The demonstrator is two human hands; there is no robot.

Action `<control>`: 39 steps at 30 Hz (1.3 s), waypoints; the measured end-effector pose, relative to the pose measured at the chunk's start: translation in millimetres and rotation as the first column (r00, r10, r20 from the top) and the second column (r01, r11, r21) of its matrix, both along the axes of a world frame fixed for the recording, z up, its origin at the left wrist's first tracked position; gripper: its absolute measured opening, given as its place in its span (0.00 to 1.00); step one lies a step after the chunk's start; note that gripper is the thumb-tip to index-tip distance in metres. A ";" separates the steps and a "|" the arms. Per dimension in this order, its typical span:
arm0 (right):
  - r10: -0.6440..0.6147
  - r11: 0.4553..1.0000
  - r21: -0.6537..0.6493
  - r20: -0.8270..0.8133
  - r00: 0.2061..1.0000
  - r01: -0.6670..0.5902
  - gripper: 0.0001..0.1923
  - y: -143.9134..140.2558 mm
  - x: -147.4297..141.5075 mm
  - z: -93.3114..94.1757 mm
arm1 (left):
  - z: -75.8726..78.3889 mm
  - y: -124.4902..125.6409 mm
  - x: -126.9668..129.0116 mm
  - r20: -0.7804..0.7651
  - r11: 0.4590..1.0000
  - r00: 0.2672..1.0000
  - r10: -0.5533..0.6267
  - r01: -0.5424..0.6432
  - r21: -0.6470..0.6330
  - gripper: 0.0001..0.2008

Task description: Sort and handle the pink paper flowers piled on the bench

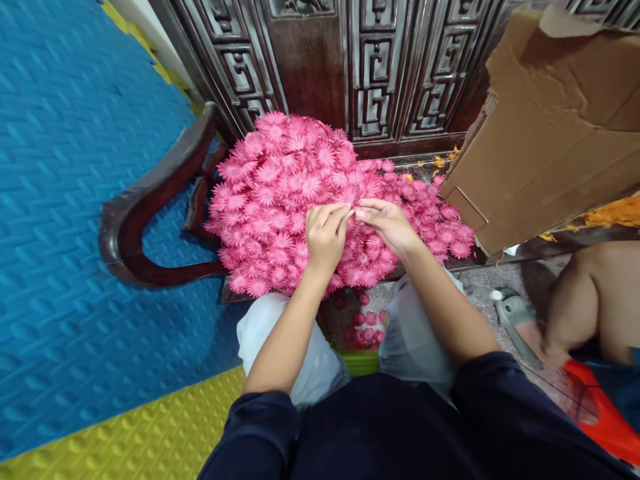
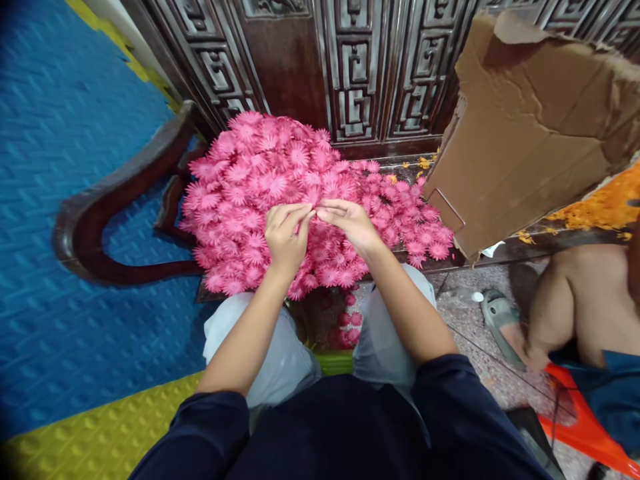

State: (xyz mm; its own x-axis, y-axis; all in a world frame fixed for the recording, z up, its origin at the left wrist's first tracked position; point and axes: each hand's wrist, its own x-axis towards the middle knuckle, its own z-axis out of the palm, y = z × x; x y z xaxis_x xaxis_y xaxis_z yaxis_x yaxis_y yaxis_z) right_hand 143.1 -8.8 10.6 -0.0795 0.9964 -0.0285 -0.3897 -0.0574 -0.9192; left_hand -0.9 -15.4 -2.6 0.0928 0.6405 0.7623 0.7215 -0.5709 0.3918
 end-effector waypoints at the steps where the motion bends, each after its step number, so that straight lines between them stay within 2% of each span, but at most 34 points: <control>1: -0.006 1.000 0.004 -0.001 1.000 0.006 0.18 -0.2 0.7 -1.0 | 0.5 0.0 1.0 -0.007 1.000 1.000 -0.003 0.003 0.009 0.11; 6: 0.038 0.999 0.033 0.003 0.999 -0.038 0.13 -2.5 1.2 1.9 | 0.7 1.9 5.8 -0.033 0.999 0.999 -0.012 0.013 0.042 0.12; 12: 0.010 0.999 0.037 -0.019 1.000 -0.009 0.15 -1.9 -4.0 2.1 | 2.4 2.6 6.2 0.009 0.999 1.000 -0.016 0.016 0.043 0.10; 15: -0.043 0.999 0.032 -0.012 0.999 0.043 0.16 0.3 -5.4 -2.6 | 5.0 1.8 6.6 0.053 1.000 0.999 -0.011 0.011 -0.008 0.10; 20: -0.149 0.982 0.128 0.075 0.986 0.138 0.14 3.1 -0.1 -6.2 | 9.0 2.9 8.3 0.113 0.981 0.988 -0.104 0.121 -0.154 0.10; 25: -0.081 0.981 0.188 0.189 0.979 0.045 0.15 3.2 8.7 -5.4 | 10.6 2.1 10.0 0.131 0.984 0.991 -0.013 0.036 -0.172 0.10; 30: -0.078 0.970 0.244 0.291 0.954 0.005 0.19 5.7 13.6 -8.8 | 10.4 -1.9 14.5 0.158 0.985 0.985 0.072 -0.045 -0.167 0.08; 33: -0.107 0.960 0.281 0.335 0.936 0.009 0.19 7.7 14.2 -11.1 | 9.7 -4.2 17.5 0.148 0.986 0.982 0.121 -0.101 -0.133 0.08; 39: -0.248 0.907 0.420 0.493 0.834 0.021 0.13 7.0 13.6 -8.2 | 6.7 -4.1 20.9 0.134 0.980 0.986 0.099 -0.074 -0.184 0.12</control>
